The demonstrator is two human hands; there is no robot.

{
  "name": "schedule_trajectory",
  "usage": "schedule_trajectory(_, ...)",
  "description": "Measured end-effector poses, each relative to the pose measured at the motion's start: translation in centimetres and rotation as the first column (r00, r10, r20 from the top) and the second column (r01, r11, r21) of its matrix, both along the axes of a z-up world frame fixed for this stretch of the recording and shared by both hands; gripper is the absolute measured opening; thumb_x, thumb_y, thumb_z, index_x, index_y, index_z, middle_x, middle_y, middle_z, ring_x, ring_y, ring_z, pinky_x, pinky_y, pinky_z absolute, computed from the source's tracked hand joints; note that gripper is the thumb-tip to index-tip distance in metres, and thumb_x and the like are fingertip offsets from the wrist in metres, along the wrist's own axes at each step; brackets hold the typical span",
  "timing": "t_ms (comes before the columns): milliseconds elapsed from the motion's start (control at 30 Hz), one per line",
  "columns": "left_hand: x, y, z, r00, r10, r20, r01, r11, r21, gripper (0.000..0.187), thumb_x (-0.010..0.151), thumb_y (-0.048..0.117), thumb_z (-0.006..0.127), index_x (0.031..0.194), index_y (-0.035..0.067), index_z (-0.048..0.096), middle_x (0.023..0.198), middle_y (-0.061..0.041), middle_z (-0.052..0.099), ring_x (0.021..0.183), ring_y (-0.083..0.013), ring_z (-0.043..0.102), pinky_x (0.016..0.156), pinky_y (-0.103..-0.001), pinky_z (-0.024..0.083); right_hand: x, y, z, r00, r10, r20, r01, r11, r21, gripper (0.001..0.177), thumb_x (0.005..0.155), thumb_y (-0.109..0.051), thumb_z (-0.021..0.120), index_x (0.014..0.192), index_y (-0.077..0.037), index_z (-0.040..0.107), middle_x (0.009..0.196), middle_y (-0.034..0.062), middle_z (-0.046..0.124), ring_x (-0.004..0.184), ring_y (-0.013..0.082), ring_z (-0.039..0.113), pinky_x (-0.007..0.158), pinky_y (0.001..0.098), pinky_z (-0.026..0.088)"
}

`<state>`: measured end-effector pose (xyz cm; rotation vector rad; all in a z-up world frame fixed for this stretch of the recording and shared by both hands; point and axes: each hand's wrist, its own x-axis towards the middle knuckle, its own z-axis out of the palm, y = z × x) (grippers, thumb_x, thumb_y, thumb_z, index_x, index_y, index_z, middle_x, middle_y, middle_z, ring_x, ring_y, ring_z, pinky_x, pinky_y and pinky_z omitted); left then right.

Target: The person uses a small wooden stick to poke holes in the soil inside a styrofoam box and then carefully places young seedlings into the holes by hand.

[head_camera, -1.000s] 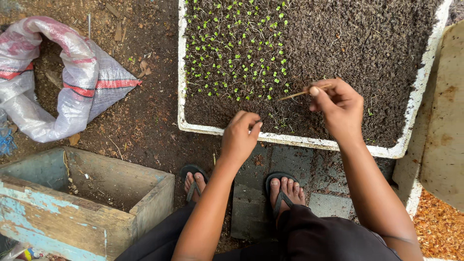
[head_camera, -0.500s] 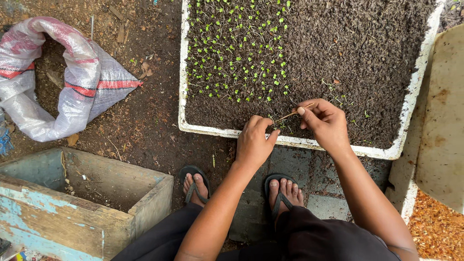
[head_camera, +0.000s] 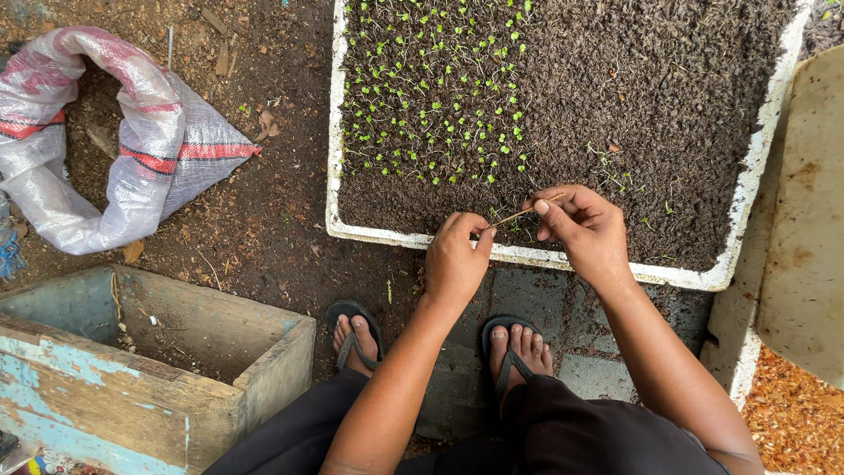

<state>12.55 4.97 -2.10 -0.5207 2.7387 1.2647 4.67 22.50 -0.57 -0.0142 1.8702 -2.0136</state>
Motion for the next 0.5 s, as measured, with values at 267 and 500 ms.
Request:
schedule_trajectory(267,0.4,-1.0,1.2,0.986,0.158,0.046,-0.165,0.941,0.295,0.010,0.093,0.000,0.067,0.102,0.000,0.071,0.091,-0.012,0.068,0.066,-0.0099,0.059,0.053,-0.022,0.050,-0.4,1.2,-1.9,0.998,-0.061,-0.018,0.061,0.997,0.051,0.012,0.100,-0.004,0.070,0.110,0.003,0.069,0.092,0.0162,0.073,0.062,0.0147,0.068,0.056,0.0223,0.055)
schedule_trajectory(500,-3.0,-4.4,3.7,0.999,-0.032,-0.037,0.038,0.981,0.188,0.010,0.093,-0.002,0.064,0.098,0.003,0.072,0.088,-0.010,0.065,0.062,-0.0085,0.051,0.054,-0.021,0.044,-1.5,3.5,-0.7,0.989,-0.107,-0.099,0.118,0.987,0.111,0.010,0.101,0.001,0.071,0.110,0.005,0.068,0.096,0.0194,0.072,0.063,0.0163,0.066,0.060,0.0275,0.058)
